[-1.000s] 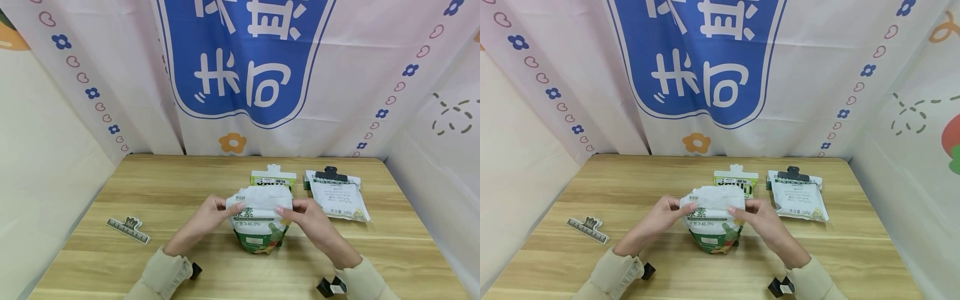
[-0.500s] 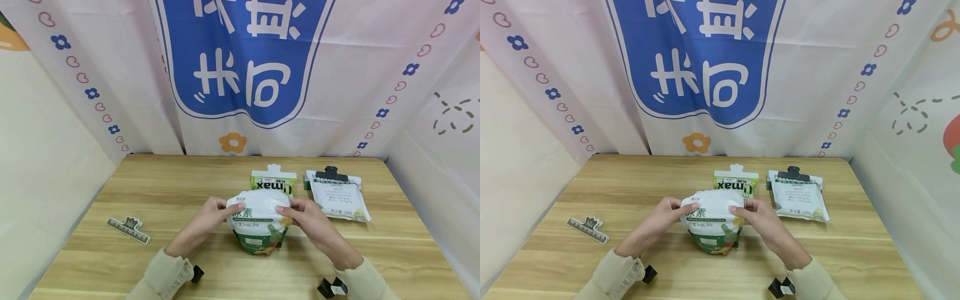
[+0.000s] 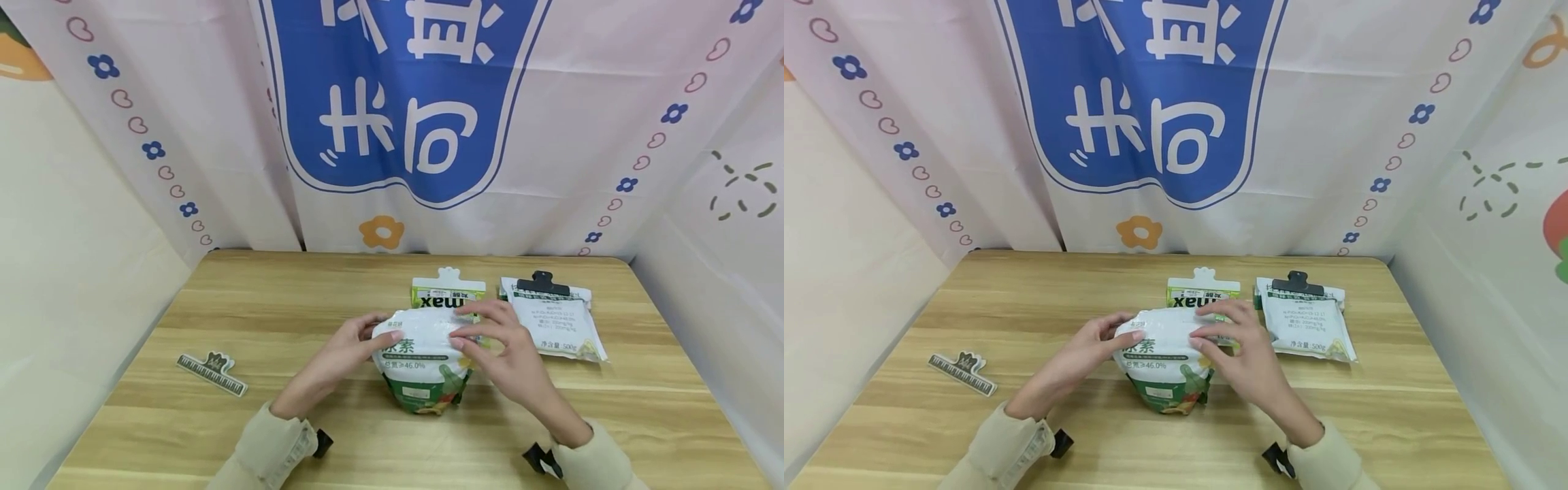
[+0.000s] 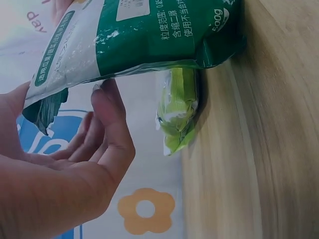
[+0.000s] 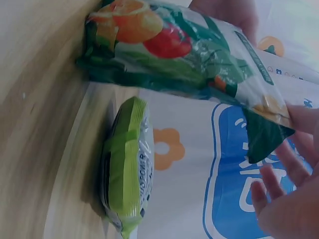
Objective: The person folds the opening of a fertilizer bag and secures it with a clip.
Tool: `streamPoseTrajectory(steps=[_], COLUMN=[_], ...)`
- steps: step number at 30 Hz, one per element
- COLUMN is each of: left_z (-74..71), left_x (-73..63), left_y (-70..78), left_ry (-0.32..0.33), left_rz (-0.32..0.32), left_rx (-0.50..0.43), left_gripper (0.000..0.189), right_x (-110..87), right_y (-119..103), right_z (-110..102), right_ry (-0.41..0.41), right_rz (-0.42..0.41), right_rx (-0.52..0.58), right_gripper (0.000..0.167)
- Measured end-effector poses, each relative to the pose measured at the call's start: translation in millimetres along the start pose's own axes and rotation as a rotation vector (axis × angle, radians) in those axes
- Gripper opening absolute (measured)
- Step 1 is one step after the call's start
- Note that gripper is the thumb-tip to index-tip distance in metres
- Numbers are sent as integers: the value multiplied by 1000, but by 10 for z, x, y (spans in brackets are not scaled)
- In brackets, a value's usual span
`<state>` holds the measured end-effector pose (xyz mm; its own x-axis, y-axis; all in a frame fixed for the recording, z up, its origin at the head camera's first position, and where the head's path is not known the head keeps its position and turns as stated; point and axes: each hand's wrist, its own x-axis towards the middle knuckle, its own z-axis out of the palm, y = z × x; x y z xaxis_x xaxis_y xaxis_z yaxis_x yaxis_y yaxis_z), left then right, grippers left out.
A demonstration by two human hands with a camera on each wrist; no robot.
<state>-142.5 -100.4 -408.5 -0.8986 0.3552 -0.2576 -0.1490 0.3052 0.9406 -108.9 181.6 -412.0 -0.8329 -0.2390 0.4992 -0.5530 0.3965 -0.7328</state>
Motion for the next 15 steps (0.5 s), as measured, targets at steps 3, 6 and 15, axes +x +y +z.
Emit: streamPoseTrajectory(steps=[3,6,15], left_z=[36,62,23], left_x=[-2,-16,-21], left_y=[-4,-12,-89], left_ry=[50,126,330], left_rz=[45,146,1038], left_rx=[37,85,673], left_gripper=[59,54,27], right_x=[5,5,-19], right_y=[3,-1,49], right_z=[-25,-47,-43], right_ry=[-38,-83,-125], right_rz=[-79,-90,-80], right_rx=[-14,11,67], right_gripper=[23,24,22])
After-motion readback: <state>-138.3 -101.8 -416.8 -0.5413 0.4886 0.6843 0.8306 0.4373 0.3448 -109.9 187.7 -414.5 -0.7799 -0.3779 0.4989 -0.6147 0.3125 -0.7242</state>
